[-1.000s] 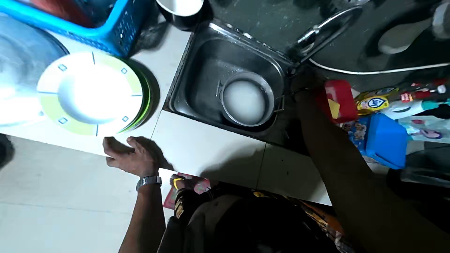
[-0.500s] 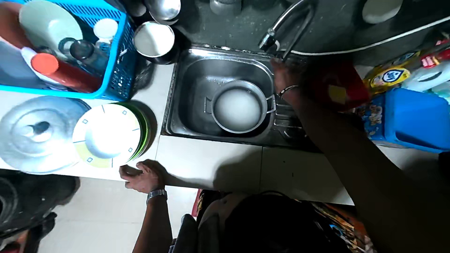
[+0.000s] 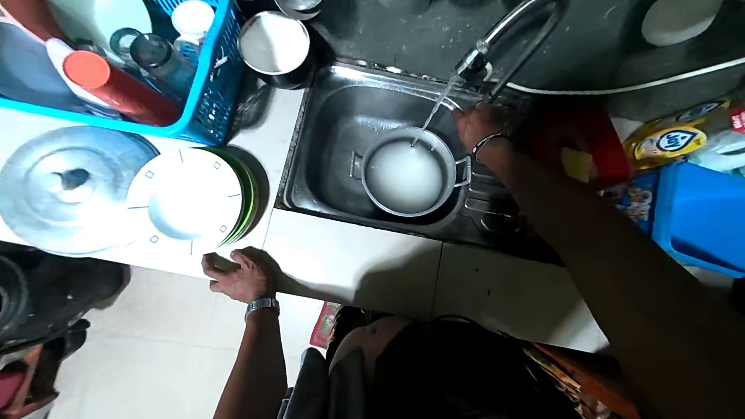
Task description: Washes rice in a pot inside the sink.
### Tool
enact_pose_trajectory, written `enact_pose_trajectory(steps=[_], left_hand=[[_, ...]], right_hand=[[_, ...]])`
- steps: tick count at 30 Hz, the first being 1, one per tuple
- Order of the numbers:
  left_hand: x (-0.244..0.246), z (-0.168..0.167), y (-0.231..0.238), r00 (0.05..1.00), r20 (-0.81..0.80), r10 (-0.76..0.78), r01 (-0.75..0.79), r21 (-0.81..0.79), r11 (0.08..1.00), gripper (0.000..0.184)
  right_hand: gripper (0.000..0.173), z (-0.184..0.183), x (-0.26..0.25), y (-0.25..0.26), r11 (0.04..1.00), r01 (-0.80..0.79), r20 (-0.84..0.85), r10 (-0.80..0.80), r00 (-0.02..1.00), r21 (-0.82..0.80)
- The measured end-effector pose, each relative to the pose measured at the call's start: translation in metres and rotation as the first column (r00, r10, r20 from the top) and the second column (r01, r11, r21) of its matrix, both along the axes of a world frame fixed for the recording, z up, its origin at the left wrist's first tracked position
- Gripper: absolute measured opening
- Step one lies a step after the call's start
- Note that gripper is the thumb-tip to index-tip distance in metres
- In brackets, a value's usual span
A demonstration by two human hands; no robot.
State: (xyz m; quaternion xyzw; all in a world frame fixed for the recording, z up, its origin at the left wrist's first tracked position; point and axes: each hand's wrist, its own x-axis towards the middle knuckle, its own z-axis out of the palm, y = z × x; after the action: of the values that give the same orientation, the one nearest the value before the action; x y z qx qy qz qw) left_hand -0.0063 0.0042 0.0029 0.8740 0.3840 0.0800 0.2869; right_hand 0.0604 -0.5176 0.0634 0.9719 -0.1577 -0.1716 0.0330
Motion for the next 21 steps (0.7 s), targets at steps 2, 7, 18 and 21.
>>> enact_pose_trajectory(steps=[2,7,18,21], left_hand=[[0.0008,-0.0033,0.0024,1.0,0.0,0.003,-0.003,-0.001,1.0,0.063],[0.0019,-0.0033,0.0012,1.0,-0.015,0.021,-0.021,0.002,1.0,0.061],[0.003,-0.0049,0.0036,0.999,-0.018,0.031,-0.032,-0.009,0.999,0.06],[0.0031,-0.005,0.003,0.999,-0.017,0.038,-0.038,-0.01,0.999,0.06]], right_hand=[[0.043,-0.0001,0.0029,0.0021,1.0,0.008,-0.021,-0.008,1.0,-0.025],[0.04,-0.0001,0.0027,0.0039,0.999,0.045,0.001,-0.045,0.999,-0.024],[0.049,-0.0039,0.0035,0.0021,0.978,0.199,0.154,-0.207,0.966,0.065],[0.043,0.0008,0.0064,0.0027,0.945,0.302,0.23,-0.324,0.918,0.125]])
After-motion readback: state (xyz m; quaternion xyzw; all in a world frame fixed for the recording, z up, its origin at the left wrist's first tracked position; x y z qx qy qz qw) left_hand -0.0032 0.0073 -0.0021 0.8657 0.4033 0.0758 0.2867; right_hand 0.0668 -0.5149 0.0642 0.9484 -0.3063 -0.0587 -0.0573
